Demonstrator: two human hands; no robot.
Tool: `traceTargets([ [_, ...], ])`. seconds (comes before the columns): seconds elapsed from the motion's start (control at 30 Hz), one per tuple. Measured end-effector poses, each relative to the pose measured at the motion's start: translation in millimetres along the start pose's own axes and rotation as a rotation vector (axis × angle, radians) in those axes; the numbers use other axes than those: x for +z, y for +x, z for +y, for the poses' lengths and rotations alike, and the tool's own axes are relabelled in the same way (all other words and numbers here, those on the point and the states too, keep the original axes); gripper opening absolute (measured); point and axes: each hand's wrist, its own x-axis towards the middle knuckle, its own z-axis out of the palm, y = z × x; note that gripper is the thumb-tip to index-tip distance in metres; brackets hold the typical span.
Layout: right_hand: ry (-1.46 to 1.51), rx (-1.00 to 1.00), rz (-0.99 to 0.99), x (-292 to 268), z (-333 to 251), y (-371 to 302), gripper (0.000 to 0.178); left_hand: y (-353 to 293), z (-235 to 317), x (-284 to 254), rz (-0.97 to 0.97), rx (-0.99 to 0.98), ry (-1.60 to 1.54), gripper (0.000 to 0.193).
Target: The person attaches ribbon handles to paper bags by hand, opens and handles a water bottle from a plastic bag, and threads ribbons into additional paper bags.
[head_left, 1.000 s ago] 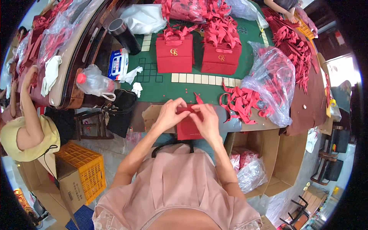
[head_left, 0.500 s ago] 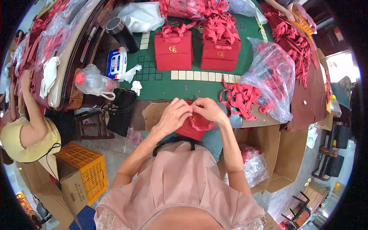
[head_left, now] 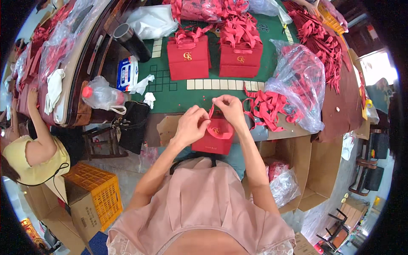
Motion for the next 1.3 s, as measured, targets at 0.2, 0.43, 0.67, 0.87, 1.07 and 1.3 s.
traceTargets([
  [0.2,-0.372,-0.147,0.185,-18,0,-10,0.022,-2,-24,-7,0.066,-0.210,-0.044,0.019],
  [0.43,-0.580,-0.295,0.067,-12,-12,-14,0.023,30,-32,8,0.084,-0.147,0.132,0.022],
  [0.67,-0.730,-0.357,0.047,-15,9,-15,0.021,36,-39,27,-0.030,-0.161,0.258,0.027],
  [0.87,-0.642,-0.314,-0.014,-15,-5,-29,0.018,30,-48,35,0.028,-0.157,0.130,0.020],
  [1.07,-0.653,-0.403,0.090,-2,9,-33,0.019,29,-46,34,0.015,-0.213,0.105,0.014],
  [1.3,0.069,-0.113,-0.060,-2,17,-30,0.012,26,-34,38,-0.020,-0.295,-0.126,0.013],
])
